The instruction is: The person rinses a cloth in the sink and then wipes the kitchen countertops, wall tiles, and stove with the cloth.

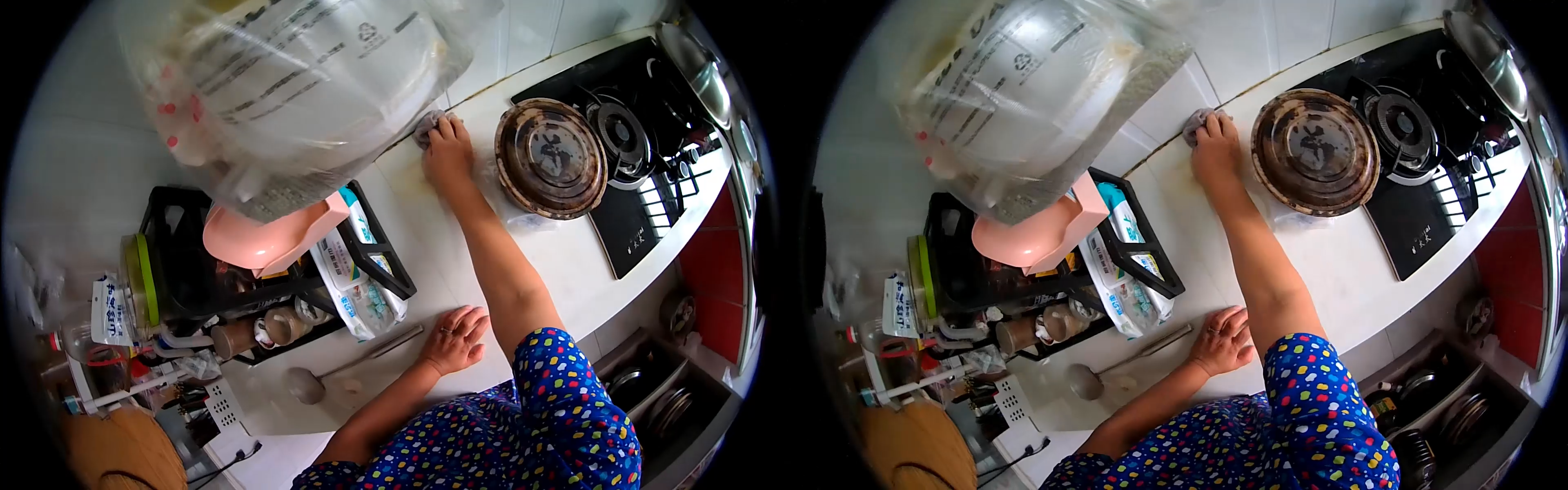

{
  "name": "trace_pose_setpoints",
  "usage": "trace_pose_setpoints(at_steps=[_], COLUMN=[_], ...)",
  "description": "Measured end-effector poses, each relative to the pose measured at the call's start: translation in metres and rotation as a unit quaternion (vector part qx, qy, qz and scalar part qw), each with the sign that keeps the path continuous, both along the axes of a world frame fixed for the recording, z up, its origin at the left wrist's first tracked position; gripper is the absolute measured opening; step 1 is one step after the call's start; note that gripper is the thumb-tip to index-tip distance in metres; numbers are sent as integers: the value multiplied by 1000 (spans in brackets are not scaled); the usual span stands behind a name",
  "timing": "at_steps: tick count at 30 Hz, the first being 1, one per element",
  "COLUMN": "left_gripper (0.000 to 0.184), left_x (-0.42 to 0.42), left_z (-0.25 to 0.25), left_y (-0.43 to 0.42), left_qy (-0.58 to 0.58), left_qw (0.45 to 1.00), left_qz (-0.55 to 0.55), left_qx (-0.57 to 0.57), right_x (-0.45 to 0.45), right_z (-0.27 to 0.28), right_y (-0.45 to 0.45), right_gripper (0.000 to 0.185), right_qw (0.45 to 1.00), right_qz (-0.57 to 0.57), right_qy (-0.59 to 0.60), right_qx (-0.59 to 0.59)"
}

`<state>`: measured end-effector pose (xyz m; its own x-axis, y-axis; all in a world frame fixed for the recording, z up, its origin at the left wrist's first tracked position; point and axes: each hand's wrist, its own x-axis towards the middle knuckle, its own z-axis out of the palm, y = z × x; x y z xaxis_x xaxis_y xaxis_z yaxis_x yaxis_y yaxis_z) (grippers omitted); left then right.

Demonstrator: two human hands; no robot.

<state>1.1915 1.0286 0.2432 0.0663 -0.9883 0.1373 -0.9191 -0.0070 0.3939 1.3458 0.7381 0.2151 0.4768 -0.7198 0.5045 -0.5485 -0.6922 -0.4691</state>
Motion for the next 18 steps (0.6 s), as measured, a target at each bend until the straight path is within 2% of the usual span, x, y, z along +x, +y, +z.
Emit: trace_pose_setpoints(at_steps=[1, 2, 4, 6, 7, 8, 11, 13, 18], left_gripper=[43, 43, 43, 44, 44, 48, 50, 45, 49], left_x=[-1, -2, -1, 0, 0, -1, 0, -7, -3], left_z=[1, 2, 3, 1, -1, -2, -6, -7, -5], left_y=[1, 1, -1, 0, 0, 1, 6, 7, 4], left_qy=[1, 2, -1, 9, 10, 11, 8, 4, -2], left_qw=[1000, 1000, 1000, 1000, 1000, 1000, 1000, 999, 1000], left_qz=[6, 9, 12, 4, 7, 4, 9, 33, 19], left_qx=[2, 4, 0, -3, -5, -1, 12, -1, 2], right_x=[4, 2, -2, -3, -3, 3, 26, 35, 31], right_z=[-7, -4, 5, 2, 2, 1, 3, 7, 13], right_y=[1, 6, 10, 28, 44, 57, 69, 73, 76], right_gripper=[24, 24, 23, 22, 25, 27, 29, 29, 27], right_qw=[998, 998, 993, 972, 965, 968, 964, 969, 964], right_qz=[31, 36, 93, 220, 252, 250, 255, 234, 249], right_qy=[1, 2, 30, 1, 57, -2, -9, 59, 89], right_qx=[-48, -46, 63, 78, 49, 30, 77, 57, 31])
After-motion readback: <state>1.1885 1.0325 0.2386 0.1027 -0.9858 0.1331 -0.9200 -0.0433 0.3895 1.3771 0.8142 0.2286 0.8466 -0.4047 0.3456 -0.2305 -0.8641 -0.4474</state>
